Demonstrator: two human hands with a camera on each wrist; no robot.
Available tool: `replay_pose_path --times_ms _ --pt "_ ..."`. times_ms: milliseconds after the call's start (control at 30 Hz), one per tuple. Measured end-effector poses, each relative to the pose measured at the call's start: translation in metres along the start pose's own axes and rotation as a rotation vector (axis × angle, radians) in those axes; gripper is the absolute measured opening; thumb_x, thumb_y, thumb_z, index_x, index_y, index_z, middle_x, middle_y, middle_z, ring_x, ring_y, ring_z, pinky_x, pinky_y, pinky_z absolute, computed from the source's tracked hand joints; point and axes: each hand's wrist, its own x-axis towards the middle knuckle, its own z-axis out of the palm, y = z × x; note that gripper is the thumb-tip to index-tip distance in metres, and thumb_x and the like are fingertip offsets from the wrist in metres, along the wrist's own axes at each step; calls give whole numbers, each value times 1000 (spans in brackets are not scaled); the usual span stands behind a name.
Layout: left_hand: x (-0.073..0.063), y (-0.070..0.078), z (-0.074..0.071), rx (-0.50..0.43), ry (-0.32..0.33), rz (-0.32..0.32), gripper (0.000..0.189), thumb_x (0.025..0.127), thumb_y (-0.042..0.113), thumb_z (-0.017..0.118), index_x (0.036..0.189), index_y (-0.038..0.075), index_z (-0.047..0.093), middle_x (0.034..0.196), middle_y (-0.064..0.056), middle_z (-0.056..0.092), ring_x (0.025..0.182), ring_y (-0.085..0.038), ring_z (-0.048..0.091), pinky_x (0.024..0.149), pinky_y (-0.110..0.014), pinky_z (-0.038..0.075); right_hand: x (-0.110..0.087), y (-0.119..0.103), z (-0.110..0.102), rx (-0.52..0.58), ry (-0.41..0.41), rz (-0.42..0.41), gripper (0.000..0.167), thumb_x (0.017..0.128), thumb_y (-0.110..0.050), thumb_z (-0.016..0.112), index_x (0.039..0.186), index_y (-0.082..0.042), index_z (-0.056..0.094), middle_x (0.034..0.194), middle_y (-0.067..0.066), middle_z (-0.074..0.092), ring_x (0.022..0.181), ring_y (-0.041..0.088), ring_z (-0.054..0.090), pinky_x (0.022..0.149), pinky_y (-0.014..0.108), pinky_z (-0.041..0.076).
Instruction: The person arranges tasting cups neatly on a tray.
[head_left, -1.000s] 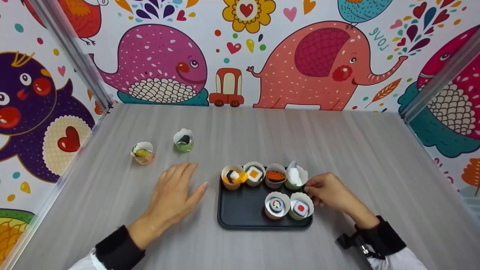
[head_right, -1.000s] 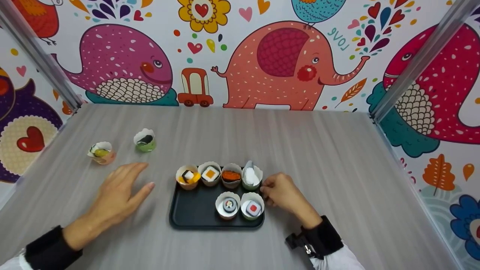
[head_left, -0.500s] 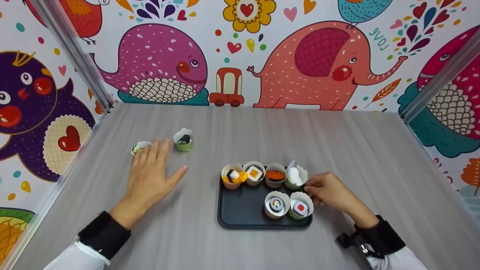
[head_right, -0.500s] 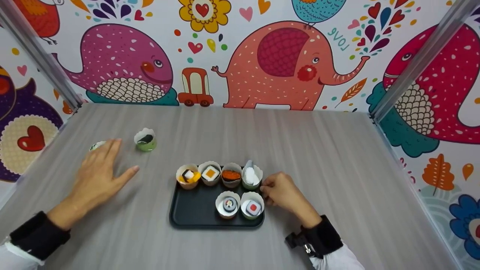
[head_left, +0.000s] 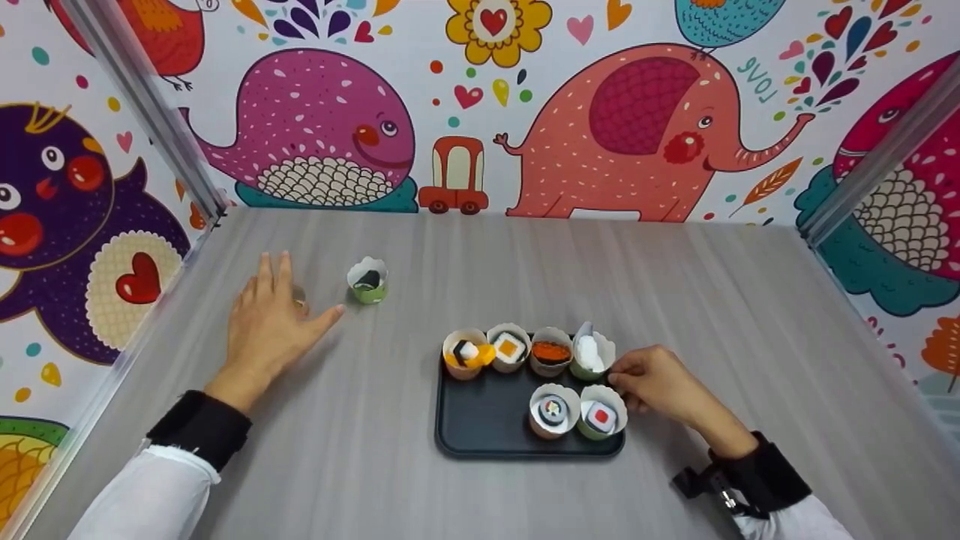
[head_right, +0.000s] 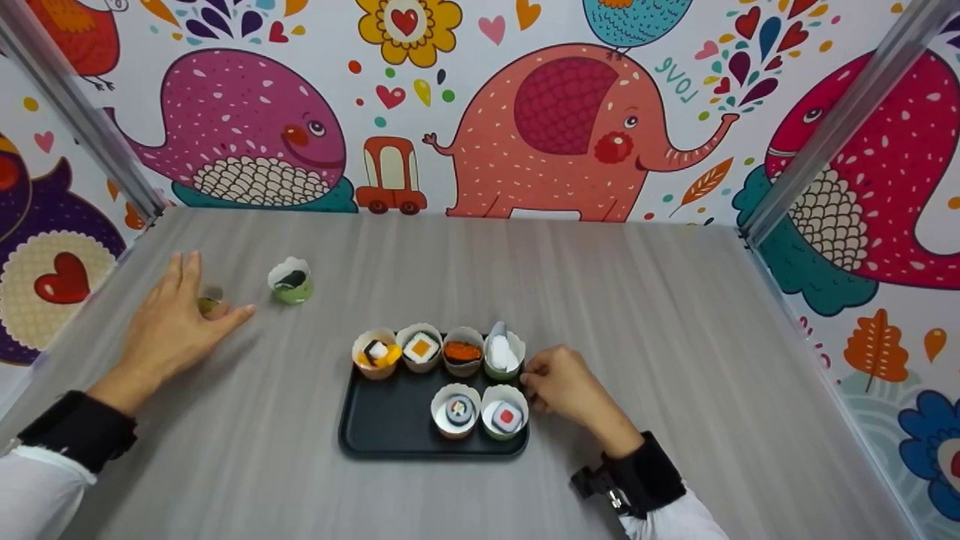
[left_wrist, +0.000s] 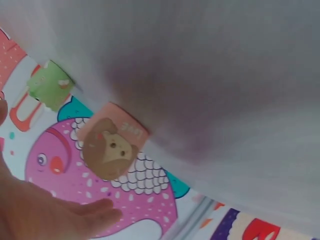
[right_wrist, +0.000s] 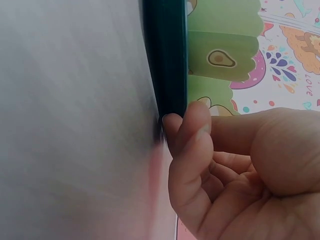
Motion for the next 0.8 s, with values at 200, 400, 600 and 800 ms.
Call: replay_pose_path --times_ms 200,400,600,800 --pt "15 -8 -1 -34 -40 -107 129 83 72 73 166 -1 7 166 -37 12 143 -62 30 103 -79 32 0 1 0 14 -10 -7 11 97 -1 67 99 5 76 77 7 72 52 12 60 47 24 50" --pt "22 -17 1 -49 -112 -201 126 80 59 82 162 -8 14 156 -42 29 135 -62 37 99 -78 37 0 1 0 26 -16 -7 11 97 0 67 101 7 75 80 9 73 53 12 61 48 24 50" --pt "22 -23 1 -98 -151 -259 105 81 41 83 154 -14 30 139 -42 44 123 -57 48 99 -71 41 -1 1 -1 19 -14 -3 11 97 0 67 100 6 75 81 9 74 53 12 61 47 24 50" --pt "21 -24 3 -147 -120 -262 81 85 26 79 144 -16 42 131 -40 54 110 -49 55 93 -62 47 -1 0 0 28 -13 2 11 97 0 67 100 6 75 79 9 73 53 13 61 47 25 50"
